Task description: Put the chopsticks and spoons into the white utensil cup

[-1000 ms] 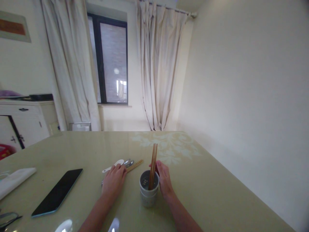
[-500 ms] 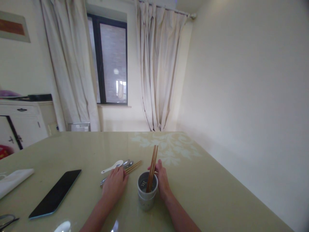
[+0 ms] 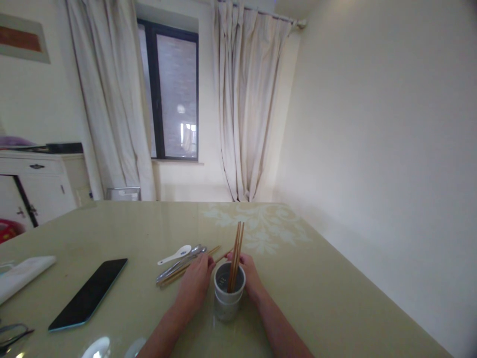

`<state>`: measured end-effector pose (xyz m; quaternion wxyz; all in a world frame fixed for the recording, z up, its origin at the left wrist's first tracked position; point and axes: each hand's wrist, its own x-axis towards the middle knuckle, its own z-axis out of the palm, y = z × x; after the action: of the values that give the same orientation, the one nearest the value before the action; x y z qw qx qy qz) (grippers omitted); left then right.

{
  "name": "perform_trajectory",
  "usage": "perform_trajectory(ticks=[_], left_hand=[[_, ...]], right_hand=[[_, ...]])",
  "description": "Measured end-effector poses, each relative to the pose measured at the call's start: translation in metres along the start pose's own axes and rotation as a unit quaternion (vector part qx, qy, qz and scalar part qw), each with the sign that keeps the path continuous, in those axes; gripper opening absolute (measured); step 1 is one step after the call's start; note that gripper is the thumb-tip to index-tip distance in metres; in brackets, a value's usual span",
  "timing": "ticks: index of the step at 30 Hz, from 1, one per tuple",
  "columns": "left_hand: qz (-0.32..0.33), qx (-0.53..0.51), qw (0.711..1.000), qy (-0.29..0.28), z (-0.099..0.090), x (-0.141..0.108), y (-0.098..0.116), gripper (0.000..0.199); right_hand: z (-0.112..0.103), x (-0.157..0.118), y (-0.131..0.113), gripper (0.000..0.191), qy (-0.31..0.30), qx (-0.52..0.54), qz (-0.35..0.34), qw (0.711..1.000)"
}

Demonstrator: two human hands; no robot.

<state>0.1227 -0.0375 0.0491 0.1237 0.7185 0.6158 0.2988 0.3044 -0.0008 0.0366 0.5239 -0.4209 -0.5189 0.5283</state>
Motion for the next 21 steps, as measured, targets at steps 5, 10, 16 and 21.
perform_trajectory(ticks=[5, 10, 16, 21], left_hand=[[0.013, -0.131, 0.991, 0.017, 0.009, 0.002, 0.015, 0.021], [0.022, 0.0, 0.998, 0.054, -0.011, 0.009, -0.011, 0.029], [-0.043, 0.203, 0.978, -0.014, -0.031, 0.007, -0.027, 0.028], [-0.054, 0.223, 0.973, -0.037, -0.031, 0.008, -0.024, 0.026]], right_hand=[[0.004, -0.001, -0.011, 0.055, 0.002, 0.044, -0.013, 0.999], [-0.034, 0.002, -0.042, 0.055, 0.227, 0.064, -0.138, 0.962], [-0.074, -0.007, -0.084, 0.051, 0.339, 0.105, -0.277, 0.893], [-0.047, -0.022, -0.094, 0.048, 0.232, 0.081, -0.258, 0.934]])
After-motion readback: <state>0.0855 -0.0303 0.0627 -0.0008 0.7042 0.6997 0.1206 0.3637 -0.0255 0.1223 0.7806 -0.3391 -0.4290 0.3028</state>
